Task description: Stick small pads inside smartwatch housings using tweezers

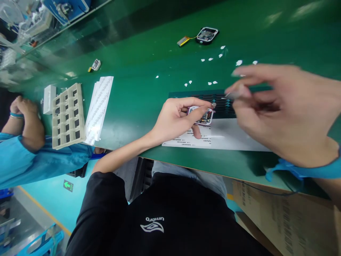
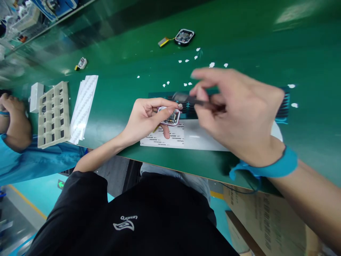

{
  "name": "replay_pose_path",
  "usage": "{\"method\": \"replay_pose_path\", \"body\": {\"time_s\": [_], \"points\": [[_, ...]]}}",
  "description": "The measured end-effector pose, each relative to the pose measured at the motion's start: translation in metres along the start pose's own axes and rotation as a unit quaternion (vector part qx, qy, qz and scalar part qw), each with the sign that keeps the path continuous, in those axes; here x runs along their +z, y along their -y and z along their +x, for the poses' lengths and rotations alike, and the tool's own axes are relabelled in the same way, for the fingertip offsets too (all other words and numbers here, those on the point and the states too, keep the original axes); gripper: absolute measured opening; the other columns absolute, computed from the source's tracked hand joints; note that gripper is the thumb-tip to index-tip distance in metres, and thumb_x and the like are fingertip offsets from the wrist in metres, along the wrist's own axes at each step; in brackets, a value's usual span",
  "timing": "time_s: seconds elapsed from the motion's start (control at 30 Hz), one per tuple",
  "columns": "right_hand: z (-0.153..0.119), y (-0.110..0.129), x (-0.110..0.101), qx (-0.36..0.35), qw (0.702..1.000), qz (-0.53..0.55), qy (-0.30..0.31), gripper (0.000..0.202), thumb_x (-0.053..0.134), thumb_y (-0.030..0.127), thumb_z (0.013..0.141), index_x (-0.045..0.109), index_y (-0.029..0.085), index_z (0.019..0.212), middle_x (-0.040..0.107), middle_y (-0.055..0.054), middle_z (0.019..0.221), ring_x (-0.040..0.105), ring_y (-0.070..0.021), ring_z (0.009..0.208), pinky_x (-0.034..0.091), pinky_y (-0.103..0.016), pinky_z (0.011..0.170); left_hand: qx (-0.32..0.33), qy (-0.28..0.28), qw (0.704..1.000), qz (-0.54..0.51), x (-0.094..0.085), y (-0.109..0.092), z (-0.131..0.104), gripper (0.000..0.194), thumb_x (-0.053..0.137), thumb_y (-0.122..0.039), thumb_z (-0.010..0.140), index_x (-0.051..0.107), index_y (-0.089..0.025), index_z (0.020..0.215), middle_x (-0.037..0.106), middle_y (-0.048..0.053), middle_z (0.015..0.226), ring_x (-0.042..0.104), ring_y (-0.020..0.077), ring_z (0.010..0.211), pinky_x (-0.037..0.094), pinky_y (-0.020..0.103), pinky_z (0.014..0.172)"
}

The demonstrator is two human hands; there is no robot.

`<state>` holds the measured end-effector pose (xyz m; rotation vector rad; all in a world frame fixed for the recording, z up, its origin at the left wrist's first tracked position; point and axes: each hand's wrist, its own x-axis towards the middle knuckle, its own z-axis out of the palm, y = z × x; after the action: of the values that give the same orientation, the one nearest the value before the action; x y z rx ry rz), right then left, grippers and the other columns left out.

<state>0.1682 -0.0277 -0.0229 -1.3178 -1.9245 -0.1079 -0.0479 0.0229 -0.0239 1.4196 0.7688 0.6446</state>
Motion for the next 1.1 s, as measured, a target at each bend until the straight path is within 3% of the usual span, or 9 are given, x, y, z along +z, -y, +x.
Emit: {"method": "replay_pose_path", "body": {"time_s": [0.13, 0.23, 0.37, 0.6, 0.73, 0.87, 0.97, 1.03, 1.1], "points": [[0.004, -0.001, -0.003, 0.024, 0.999, 0.034, 0.031, 0.048, 0.061, 0.021, 0.105, 0.063, 0.033, 0.152, 0.077, -0.003, 0.137, 0.079, -0.0196, 0.105, 0.058, -0.034, 0.073, 0.003, 0.012, 0.999, -0.031, -0.004, 0.001, 0.002, 0.015, 0.059, -0.018, 0.105, 0.072, -0.018, 0.112, 0.079, 0.000, 0.094, 0.075, 0.0110, 0.056, 0.057, 0.022, 0.050], [0.001, -0.007, 0.000, -0.086, 0.994, 0.007, 0.065, 0.038, 0.064, 0.020, 0.105, 0.067, 0.031, 0.141, 0.079, 0.000, 0.133, 0.080, -0.0174, 0.109, 0.059, -0.030, 0.070, 0.025, -0.004, 0.999, -0.033, -0.004, 0.003, 0.002, 0.008, 0.059, -0.017, 0.104, 0.065, -0.019, 0.108, 0.076, -0.003, 0.084, 0.075, 0.0130, 0.054, 0.060, 0.024, 0.051], [-0.005, -0.014, 0.006, -0.142, 0.988, -0.053, 0.021, 0.032, 0.055, 0.008, 0.101, 0.070, 0.026, 0.123, 0.084, 0.006, 0.113, 0.082, -0.0121, 0.089, 0.052, -0.025, 0.056, 0.046, -0.020, 0.999, -0.018, -0.003, 0.005, 0.002, 0.005, 0.058, -0.019, 0.105, 0.062, -0.020, 0.105, 0.076, -0.003, 0.083, 0.076, 0.0132, 0.056, 0.061, 0.024, 0.052], [-0.010, -0.007, 0.010, -0.177, 0.982, -0.059, -0.007, 0.044, 0.059, 0.004, 0.101, 0.065, 0.028, 0.138, 0.082, 0.004, 0.122, 0.083, -0.0129, 0.098, 0.064, -0.020, 0.067, 0.039, -0.049, 0.998, 0.002, 0.008, 0.006, -0.003, 0.008, 0.063, -0.025, 0.106, 0.056, -0.023, 0.109, 0.070, -0.008, 0.072, 0.076, 0.0122, 0.056, 0.053, 0.020, 0.049], [-0.015, 0.002, 0.017, -0.148, 0.986, -0.062, -0.046, 0.039, 0.063, 0.003, 0.100, 0.067, 0.023, 0.134, 0.082, 0.002, 0.120, 0.083, -0.0136, 0.097, 0.064, -0.020, 0.067, 0.080, -0.061, 0.994, 0.031, 0.014, 0.009, -0.008, 0.022, 0.072, -0.033, 0.102, 0.053, -0.024, 0.109, 0.076, -0.006, 0.081, 0.080, 0.0142, 0.064, 0.060, 0.022, 0.055], [-0.015, 0.007, 0.013, -0.113, 0.994, 0.006, -0.007, 0.055, 0.058, 0.002, 0.100, 0.065, 0.027, 0.148, 0.078, 0.000, 0.134, 0.081, -0.0160, 0.111, 0.067, -0.024, 0.080, 0.117, -0.089, 0.986, 0.075, 0.015, 0.014, -0.008, 0.025, 0.073, -0.041, 0.103, 0.057, -0.023, 0.108, 0.077, -0.006, 0.080, 0.081, 0.0134, 0.066, 0.061, 0.021, 0.058], [-0.008, 0.009, 0.007, -0.021, 0.994, 0.099, 0.039, 0.041, 0.060, 0.014, 0.107, 0.074, 0.034, 0.140, 0.083, 0.007, 0.097, 0.077, -0.0082, 0.079, 0.057, -0.021, 0.062, 0.127, -0.105, 0.983, 0.085, 0.012, 0.015, -0.008, 0.023, 0.069, -0.043, 0.105, 0.060, -0.023, 0.107, 0.076, -0.007, 0.076, 0.077, 0.0106, 0.061, 0.057, 0.019, 0.054], [-0.003, 0.012, 0.004, 0.052, 0.985, 0.155, 0.045, 0.024, 0.065, 0.029, 0.109, 0.083, 0.033, 0.125, 0.067, 0.009, 0.064, 0.057, -0.0053, 0.052, 0.041, -0.022, 0.047, 0.130, -0.103, 0.982, 0.085, 0.011, 0.014, -0.008, 0.022, 0.069, -0.043, 0.106, 0.061, -0.022, 0.105, 0.076, -0.006, 0.078, 0.076, 0.0096, 0.060, 0.055, 0.019, 0.053], [-0.001, 0.015, 0.005, 0.118, 0.969, 0.210, 0.052, 0.021, 0.071, 0.041, 0.105, 0.086, 0.029, 0.112, 0.061, 0.006, 0.058, 0.049, -0.0068, 0.050, 0.035, -0.025, 0.044, 0.130, -0.093, 0.984, 0.082, 0.011, 0.012, -0.009, 0.024, 0.071, -0.043, 0.105, 0.061, -0.022, 0.103, 0.077, -0.005, 0.078, 0.076, 0.0099, 0.062, 0.055, 0.019, 0.053]]}}
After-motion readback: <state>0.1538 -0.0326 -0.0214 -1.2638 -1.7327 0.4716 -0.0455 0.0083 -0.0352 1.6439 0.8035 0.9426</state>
